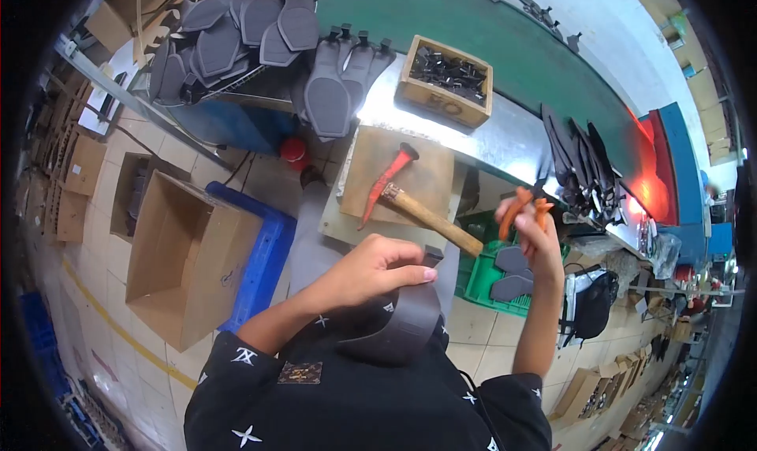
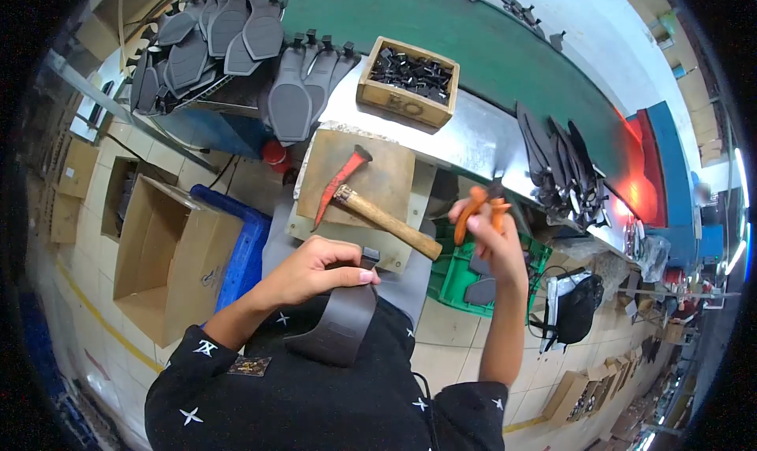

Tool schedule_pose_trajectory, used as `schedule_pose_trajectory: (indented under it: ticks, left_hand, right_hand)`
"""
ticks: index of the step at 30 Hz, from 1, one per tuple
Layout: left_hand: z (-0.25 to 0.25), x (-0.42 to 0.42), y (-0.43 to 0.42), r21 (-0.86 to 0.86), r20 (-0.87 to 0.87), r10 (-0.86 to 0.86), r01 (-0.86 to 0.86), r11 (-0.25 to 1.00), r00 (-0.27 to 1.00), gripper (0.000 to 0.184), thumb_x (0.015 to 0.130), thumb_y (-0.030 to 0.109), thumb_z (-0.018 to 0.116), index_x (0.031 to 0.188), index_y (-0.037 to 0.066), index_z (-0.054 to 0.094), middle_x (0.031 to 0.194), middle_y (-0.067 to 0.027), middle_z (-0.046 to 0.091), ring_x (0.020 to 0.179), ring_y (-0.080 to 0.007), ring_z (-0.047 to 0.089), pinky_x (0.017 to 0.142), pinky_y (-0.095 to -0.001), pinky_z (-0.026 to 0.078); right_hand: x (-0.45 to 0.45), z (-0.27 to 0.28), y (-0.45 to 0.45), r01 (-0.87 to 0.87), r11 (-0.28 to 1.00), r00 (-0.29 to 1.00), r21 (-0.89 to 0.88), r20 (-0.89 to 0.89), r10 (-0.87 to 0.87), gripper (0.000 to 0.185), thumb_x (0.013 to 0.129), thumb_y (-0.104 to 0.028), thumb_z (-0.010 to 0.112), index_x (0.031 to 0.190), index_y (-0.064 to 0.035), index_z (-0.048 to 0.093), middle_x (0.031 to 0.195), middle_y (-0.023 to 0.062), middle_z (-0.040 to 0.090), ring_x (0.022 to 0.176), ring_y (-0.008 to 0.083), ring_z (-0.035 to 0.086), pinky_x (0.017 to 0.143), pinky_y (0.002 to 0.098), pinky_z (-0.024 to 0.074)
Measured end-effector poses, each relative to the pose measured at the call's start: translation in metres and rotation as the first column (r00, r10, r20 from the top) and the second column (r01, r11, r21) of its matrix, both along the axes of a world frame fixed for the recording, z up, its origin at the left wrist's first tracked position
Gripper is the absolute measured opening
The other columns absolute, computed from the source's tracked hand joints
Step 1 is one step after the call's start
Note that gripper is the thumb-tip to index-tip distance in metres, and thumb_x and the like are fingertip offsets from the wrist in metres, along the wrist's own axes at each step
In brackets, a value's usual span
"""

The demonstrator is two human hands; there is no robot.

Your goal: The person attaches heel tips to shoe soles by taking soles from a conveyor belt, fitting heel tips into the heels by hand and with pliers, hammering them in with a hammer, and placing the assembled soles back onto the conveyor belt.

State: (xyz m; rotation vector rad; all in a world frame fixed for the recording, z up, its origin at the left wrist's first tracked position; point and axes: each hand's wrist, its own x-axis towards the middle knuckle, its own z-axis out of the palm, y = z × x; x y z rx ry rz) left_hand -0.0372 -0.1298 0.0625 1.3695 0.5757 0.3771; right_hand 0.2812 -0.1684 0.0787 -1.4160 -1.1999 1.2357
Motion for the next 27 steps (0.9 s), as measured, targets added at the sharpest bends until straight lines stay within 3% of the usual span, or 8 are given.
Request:
schedule_pose_trajectory:
  ticks: [1,3,7,10,11,18,21,27]
  left_hand:
    - [-0.001,0.001,0.000,0.007,0.006,-0.006,0.006,1.000,1.000,0.028,0.097,0.020,0.066,0.079,-0.002,0.061,0.087,-0.0091,0.072,0.093,-0.0140,0.069,0.077,-0.0271,0.048]
    - [-0.001,0.001,-0.001,0.037,0.025,-0.013,0.013,0.999,1.000,0.030,0.097,0.020,0.066,0.078,-0.002,0.060,0.083,-0.0082,0.069,0.091,-0.0139,0.069,0.075,-0.0275,0.048]
    - [0.003,0.002,-0.004,0.104,0.048,-0.016,0.011,0.995,0.999,0.033,0.098,0.022,0.065,0.077,-0.002,0.058,0.073,-0.0065,0.061,0.080,-0.0131,0.064,0.069,-0.0289,0.045]
    - [0.006,0.004,-0.004,0.157,0.054,-0.023,0.015,0.988,0.998,0.033,0.098,0.023,0.065,0.077,-0.002,0.058,0.069,-0.0060,0.055,0.071,-0.0130,0.055,0.065,-0.0299,0.042]
    - [0.008,0.005,-0.005,0.146,0.061,-0.017,0.008,0.989,0.998,0.035,0.097,0.025,0.065,0.077,-0.002,0.056,0.068,-0.0068,0.052,0.069,-0.0139,0.052,0.064,-0.0310,0.041]
    - [0.013,0.008,-0.007,0.117,0.041,-0.022,0.017,0.993,0.999,0.039,0.097,0.029,0.065,0.076,-0.002,0.054,0.068,-0.0085,0.047,0.065,-0.0150,0.044,0.060,-0.0334,0.037]
    - [0.006,0.009,-0.007,0.123,0.052,-0.023,0.017,0.992,0.998,0.036,0.097,0.027,0.066,0.078,-0.003,0.057,0.067,-0.0069,0.047,0.065,-0.0142,0.045,0.061,-0.0324,0.037]
    - [0.008,0.006,-0.006,0.120,-0.025,-0.041,0.043,0.992,0.999,0.036,0.095,0.025,0.068,0.076,-0.004,0.058,0.067,-0.0077,0.046,0.065,-0.0146,0.045,0.061,-0.0324,0.037]
  right_hand:
    - [-0.019,0.008,-0.010,-0.039,0.999,0.998,0.001,-0.055,0.039,0.042,0.086,-0.032,0.066,0.111,0.0019,0.065,0.115,0.0135,0.066,0.070,0.0110,0.057,0.067,0.0216,0.0461]
    - [-0.033,0.022,-0.027,-0.239,0.971,0.970,0.027,0.061,0.237,0.029,0.085,-0.012,0.064,0.109,0.0053,0.065,0.135,0.0181,0.054,0.105,0.0225,0.064,0.099,0.0362,0.0446]
    - [-0.036,0.047,-0.046,-0.480,0.863,0.859,-0.157,0.116,0.499,0.029,0.079,0.003,0.060,0.108,0.0012,0.063,0.149,0.0212,0.042,0.136,0.0350,0.049,0.115,0.0478,0.0318]
    - [-0.036,0.065,-0.045,-0.586,0.779,0.619,-0.224,0.496,0.609,0.032,0.074,0.004,0.059,0.105,-0.0015,0.063,0.148,0.0242,0.042,0.139,0.0402,0.041,0.115,0.0488,0.0310]
    - [-0.038,0.069,-0.046,-0.576,0.783,0.600,-0.237,0.528,0.601,0.036,0.071,0.005,0.058,0.106,0.0001,0.063,0.145,0.0243,0.044,0.137,0.0419,0.041,0.115,0.0481,0.0321]
    - [-0.041,0.086,-0.040,-0.590,0.748,0.503,-0.304,0.586,0.635,0.045,0.069,0.005,0.059,0.114,0.0010,0.064,0.137,0.0227,0.049,0.128,0.0408,0.048,0.111,0.0471,0.0378]
    - [-0.042,0.086,-0.036,-0.594,0.753,0.477,-0.283,0.630,0.613,0.042,0.067,0.004,0.059,0.109,0.0027,0.066,0.129,0.0230,0.055,0.120,0.0404,0.053,0.105,0.0452,0.0440]
    - [-0.052,0.093,-0.038,-0.529,0.757,0.554,-0.384,0.519,0.651,0.028,0.065,0.004,0.058,0.091,0.0070,0.069,0.110,0.0240,0.061,0.097,0.0423,0.063,0.087,0.0424,0.0537]
